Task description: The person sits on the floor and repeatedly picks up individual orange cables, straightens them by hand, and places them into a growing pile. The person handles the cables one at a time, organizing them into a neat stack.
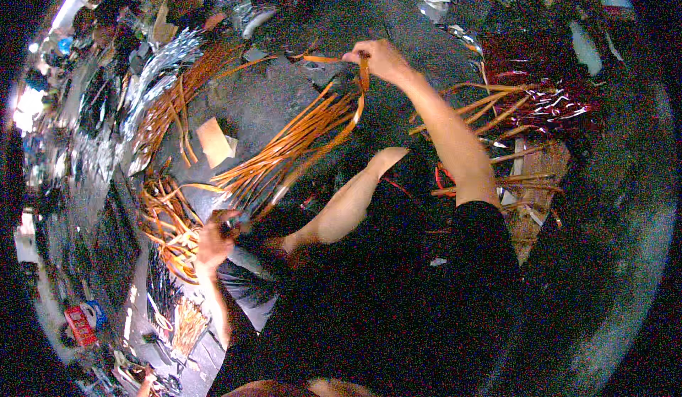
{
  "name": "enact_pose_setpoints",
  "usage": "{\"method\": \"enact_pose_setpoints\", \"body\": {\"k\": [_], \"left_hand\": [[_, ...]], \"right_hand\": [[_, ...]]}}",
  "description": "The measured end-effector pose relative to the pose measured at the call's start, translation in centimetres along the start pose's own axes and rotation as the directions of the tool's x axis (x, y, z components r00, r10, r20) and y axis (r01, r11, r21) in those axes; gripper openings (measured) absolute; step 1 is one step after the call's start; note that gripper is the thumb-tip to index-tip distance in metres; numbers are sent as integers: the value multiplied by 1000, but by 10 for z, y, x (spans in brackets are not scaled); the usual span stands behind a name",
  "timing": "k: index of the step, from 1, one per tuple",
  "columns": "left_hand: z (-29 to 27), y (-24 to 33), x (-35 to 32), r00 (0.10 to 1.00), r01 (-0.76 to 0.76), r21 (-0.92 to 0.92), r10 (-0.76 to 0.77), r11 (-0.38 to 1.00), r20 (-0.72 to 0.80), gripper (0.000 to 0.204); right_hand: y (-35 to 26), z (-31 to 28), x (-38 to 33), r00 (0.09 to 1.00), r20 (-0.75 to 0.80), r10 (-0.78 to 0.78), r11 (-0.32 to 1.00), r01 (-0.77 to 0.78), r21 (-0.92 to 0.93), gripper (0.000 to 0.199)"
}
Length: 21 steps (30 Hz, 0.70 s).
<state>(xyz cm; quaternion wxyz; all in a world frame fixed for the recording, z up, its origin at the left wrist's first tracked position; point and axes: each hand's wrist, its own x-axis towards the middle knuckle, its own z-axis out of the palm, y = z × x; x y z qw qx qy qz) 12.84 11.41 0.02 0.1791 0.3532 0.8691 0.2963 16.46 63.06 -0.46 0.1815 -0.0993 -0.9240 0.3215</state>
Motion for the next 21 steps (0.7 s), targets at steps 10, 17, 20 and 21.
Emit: {"method": "enact_pose_setpoints", "body": {"k": [10, 17, 20, 21], "left_hand": [[117, 137, 165, 956, -232, -619, 59, 750, -286, 20], [85, 119, 152, 773, -401, -659, -151, 636, -617, 12], [30, 139, 128, 811, -345, -600, -92, 722, -578, 10], [13, 134, 114, 819, -325, -536, -51, 779, -571, 10]], "right_hand": [[-87, 29, -28, 943, -60, -327, 938, 315, -147, 19], [-21, 13, -15, 973, -217, -77, 980, 34, -195, 21], [90, -22, -23, 956, -199, 215, 847, -284, -450, 86], [63, -21, -23, 927, -81, 366, 725, -339, -599, 96]]}}
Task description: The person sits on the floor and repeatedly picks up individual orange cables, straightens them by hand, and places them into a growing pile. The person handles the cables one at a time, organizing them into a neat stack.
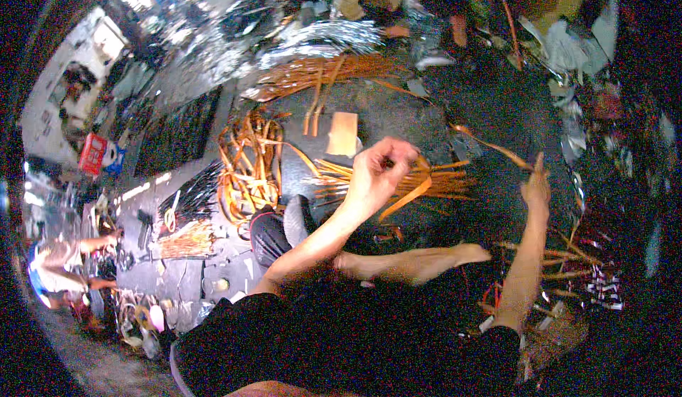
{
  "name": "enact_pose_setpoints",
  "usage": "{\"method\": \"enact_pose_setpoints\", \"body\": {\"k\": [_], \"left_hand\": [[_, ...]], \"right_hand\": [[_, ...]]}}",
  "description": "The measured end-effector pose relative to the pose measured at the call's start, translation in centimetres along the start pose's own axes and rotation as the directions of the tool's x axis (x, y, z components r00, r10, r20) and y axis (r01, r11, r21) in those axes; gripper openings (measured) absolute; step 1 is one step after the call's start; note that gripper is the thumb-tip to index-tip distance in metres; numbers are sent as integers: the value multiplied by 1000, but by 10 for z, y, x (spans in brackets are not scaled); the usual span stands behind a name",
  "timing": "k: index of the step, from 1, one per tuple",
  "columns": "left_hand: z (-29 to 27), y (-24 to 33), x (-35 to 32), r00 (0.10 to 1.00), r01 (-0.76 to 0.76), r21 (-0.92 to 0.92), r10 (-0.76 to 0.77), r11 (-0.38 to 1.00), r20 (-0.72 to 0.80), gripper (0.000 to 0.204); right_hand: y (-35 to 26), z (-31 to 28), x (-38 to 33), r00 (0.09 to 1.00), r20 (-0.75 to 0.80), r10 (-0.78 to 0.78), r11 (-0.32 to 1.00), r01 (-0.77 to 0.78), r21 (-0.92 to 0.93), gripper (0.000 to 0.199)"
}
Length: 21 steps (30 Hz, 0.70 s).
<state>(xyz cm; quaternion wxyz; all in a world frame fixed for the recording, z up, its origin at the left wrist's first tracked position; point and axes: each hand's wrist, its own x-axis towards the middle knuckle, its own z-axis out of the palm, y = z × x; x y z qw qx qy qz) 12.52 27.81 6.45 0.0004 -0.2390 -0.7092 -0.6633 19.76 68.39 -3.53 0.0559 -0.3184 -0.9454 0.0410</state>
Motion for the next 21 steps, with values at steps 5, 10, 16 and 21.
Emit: {"method": "enact_pose_setpoints", "body": {"k": [5, 10, 16, 21], "left_hand": [[-21, 25, -23, 985, -30, 133, 6, 991, 175, 10], [-19, 24, -28, 992, -55, -116, 68, 992, 111, 10], [-70, 37, -29, 985, 165, -162, -171, 973, -22, 14], [-98, 22, -35, 983, 161, -409, -108, 898, 151, 27]], "right_hand": [[-104, -50, -65, 937, -43, -347, 719, 295, 629, 52], [-230, -90, -170, 817, -244, -522, 59, 320, 946, 37], [-275, -107, -188, 796, -332, -505, 193, 480, 856, 27], [-283, -118, -195, 776, -353, -523, 130, 482, 867, 29]]}}
